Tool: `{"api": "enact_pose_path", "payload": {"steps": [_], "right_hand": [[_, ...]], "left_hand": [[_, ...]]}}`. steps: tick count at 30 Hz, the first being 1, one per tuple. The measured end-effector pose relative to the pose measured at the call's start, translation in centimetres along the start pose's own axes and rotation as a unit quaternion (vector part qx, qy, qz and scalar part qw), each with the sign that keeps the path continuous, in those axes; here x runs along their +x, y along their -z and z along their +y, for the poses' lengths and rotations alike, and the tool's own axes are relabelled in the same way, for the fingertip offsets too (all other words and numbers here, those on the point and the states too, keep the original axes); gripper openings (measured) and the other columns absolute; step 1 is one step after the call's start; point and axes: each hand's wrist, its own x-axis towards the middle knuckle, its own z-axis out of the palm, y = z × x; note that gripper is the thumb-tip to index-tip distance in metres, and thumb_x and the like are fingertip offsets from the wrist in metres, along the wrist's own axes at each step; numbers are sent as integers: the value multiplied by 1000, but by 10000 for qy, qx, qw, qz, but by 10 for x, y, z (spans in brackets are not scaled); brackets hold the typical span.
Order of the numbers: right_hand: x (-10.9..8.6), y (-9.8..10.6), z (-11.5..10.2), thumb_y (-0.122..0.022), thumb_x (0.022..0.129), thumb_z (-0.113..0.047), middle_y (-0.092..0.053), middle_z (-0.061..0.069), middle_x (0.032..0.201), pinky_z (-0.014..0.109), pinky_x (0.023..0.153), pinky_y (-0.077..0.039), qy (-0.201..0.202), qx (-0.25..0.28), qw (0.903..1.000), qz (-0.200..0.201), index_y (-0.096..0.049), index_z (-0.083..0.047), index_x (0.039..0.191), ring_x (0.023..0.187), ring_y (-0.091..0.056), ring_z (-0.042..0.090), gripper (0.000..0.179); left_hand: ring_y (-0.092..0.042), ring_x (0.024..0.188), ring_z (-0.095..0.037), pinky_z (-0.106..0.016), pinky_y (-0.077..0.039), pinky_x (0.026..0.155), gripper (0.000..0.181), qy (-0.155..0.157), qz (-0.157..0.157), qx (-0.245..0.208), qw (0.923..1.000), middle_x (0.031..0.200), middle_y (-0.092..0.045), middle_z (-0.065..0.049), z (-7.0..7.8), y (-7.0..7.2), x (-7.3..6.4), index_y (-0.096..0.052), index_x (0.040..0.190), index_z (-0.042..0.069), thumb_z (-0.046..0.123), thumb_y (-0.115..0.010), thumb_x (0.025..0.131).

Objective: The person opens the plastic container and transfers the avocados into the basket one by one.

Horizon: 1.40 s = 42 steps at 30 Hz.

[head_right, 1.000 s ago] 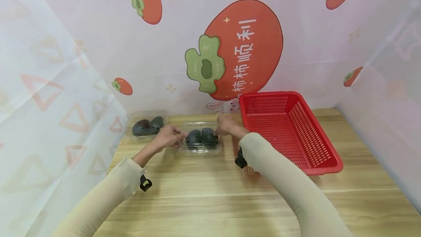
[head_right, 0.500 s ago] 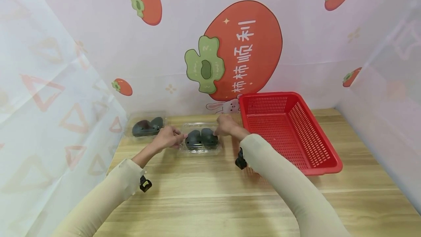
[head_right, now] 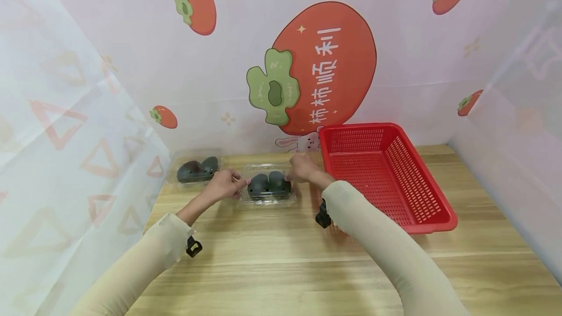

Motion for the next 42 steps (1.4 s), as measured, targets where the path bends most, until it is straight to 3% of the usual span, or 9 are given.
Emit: {"api": "enact_pose_path", "payload": {"steps": [1,6,11,15,21,26,32,37,42], "right_hand": [[0,0,0,-73,99,-15,-55,29,152,57,113,-46,-12,29,10000,-13,-53,11,149,137,-55,44,60],[0,-2,1,-73,100,-15,-54,29,153,57,113,-47,-57,95,9999,-4,-52,10,150,136,-57,43,60],[-2,-2,1,-71,100,-17,-55,29,151,57,112,-47,-27,78,10000,23,-54,11,148,135,-57,44,58],[-5,1,-1,-70,100,-20,-58,30,148,58,111,-48,24,102,9999,129,-56,12,145,134,-58,45,57],[-10,6,-2,-68,101,-22,-58,32,147,57,111,-48,260,-64,9991,315,-54,14,145,135,-58,46,59],[-16,8,-3,-69,100,-24,-68,30,128,52,100,-56,313,43,9984,470,-62,13,136,117,-67,42,51],[-23,7,-1,-66,103,-18,-53,8,78,29,61,-43,168,38,9992,348,-69,8,115,70,-51,20,29],[-29,8,2,-64,95,-5,-35,-3,66,24,56,-31,384,-283,9988,110,-53,-4,72,60,-34,12,25],[-37,9,7,-55,79,10,-17,-7,64,24,56,-18,694,-272,9970,-200,-27,-19,64,59,-16,9,43]], "left_hand": [[-61,51,-27,-25,-26,49,59,-38,22,36,10000,50,-52,-6,0,-1,0,-37,57,18,33,-73,102],[-67,56,-30,-26,-29,49,55,-55,49,219,9997,66,-70,-20,-1,-3,-1,-45,58,15,36,-71,103],[-77,77,-29,-40,-59,73,40,-14,83,422,9991,71,-76,-10,0,-2,-3,-75,99,-3,36,-69,104],[-77,100,-33,-52,-58,96,54,-103,189,730,9971,91,-80,-14,2,-1,-5,-66,133,-11,35,-68,104],[-68,118,-45,-57,-54,103,59,-319,428,1038,9932,135,-66,-31,7,0,-6,-59,140,-14,31,-69,104],[-58,132,-48,-58,-48,110,60,-632,654,1201,9886,146,-58,-32,15,3,-7,-55,144,-11,30,-71,103],[-57,135,-41,-54,-47,112,55,-1398,759,1668,9731,148,-57,-25,25,2,-8,-58,144,-4,30,-71,103],[-55,137,-37,-50,-47,113,50,-2126,761,1840,9566,145,-60,-22,38,-2,-5,-60,143,-3,24,-73,103],[-60,129,-34,-46,-50,109,45,-2778,518,2269,9320,135,-66,-17,55,-9,-4,-63,139,-1,20,-75,101]]}}
